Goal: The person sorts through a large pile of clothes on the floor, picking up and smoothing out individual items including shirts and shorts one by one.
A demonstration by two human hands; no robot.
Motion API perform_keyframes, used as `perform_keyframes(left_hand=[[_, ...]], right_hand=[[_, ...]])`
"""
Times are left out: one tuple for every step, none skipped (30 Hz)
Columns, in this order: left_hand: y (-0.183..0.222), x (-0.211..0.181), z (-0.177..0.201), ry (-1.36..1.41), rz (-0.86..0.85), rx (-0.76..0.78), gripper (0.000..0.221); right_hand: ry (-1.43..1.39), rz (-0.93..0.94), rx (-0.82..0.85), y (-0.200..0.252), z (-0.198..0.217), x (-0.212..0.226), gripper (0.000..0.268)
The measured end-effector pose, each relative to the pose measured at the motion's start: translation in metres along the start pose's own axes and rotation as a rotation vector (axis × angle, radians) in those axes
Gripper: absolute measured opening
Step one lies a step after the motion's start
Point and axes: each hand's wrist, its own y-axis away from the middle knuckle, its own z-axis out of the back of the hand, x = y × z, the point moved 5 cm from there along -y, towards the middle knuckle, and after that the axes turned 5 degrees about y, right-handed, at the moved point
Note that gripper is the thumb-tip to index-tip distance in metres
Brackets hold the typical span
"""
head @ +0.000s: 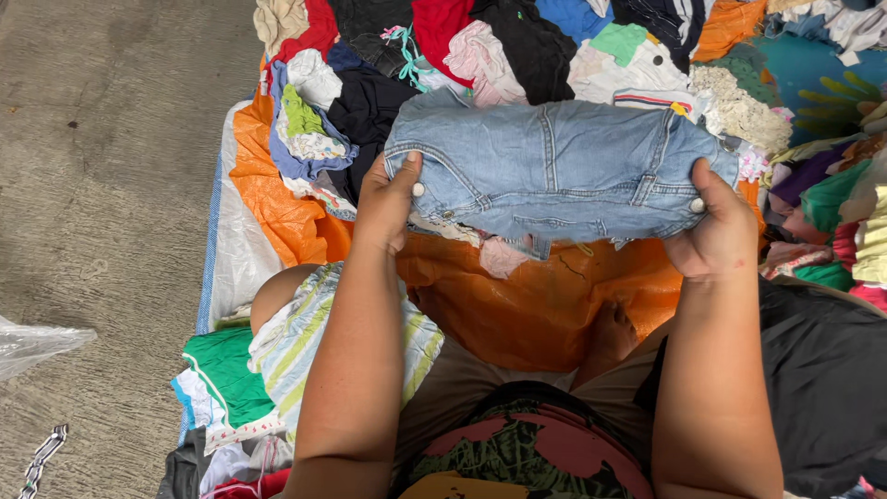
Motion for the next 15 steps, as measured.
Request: perform_keyframes(left_hand=[[-0.001, 0.003, -0.005, 0.259, 0.034, 0.058, 0.031], [-0.002, 0.006, -0.011, 0.518, 0.07, 0.116, 0.036], [-0.007, -0.004, -0.016, 0.519, 0.064, 0.127, 0.036], [-0.012, -0.014, -0.019, 0.501, 0.051, 0.113, 0.038], [-0.013, -0.02, -0.022, 0.481, 0.05, 0.101, 0.04], [-0.018, -0.036, -0.035, 0.48, 0.055, 0.113, 0.04], [-0.022, -0.047, -0.048, 0.426, 0.124, 0.095, 0.036], [-0.024, -0.058, -0.061, 0.371, 0.192, 0.077, 0.033], [-0.023, -0.062, -0.073, 0.372, 0.2, 0.095, 0.033], [-0.022, -0.071, -0.089, 0.413, 0.136, 0.177, 0.029], [-0.023, -0.084, -0.107, 0.456, 0.064, 0.265, 0.025], [-0.01, -0.102, -0.12, 0.461, 0.065, 0.288, 0.025], [0.006, -0.116, -0.133, 0.495, 0.054, 0.348, 0.041], [0.021, -0.129, -0.145, 0.53, 0.044, 0.408, 0.058], [0.04, -0.131, -0.155, 0.532, 0.056, 0.43, 0.058]], right_hand=[[-0.084, -0.08, 0.094, 0.001, -0.002, -0.001, 0.042], [-0.168, -0.159, 0.187, 0.003, -0.005, 0.0, 0.042], [-0.173, -0.148, 0.188, 0.002, -0.012, 0.013, 0.042], [-0.101, -0.152, 0.103, 0.001, -0.015, 0.026, 0.031], [-0.029, -0.16, 0.007, 0.004, -0.012, 0.037, 0.021], [-0.033, -0.152, -0.004, 0.007, -0.024, 0.057, 0.021], [0.182, -0.092, -0.083, 0.011, -0.03, 0.08, 0.023], [0.398, -0.036, -0.164, 0.015, -0.036, 0.104, 0.03], [0.396, -0.028, -0.182, 0.011, -0.027, 0.117, 0.03], [0.286, 0.046, -0.104, 0.008, -0.023, 0.134, 0.027], [0.173, 0.128, -0.02, 0.003, -0.021, 0.155, 0.025], [0.17, 0.147, -0.034, 0.007, -0.006, 0.175, 0.025], [0.17, 0.181, 0.191, 0.015, 0.002, 0.191, 0.041], [0.172, 0.211, 0.416, 0.025, 0.01, 0.207, 0.062], [0.173, 0.223, 0.393, 0.032, 0.071, 0.226, 0.062]])
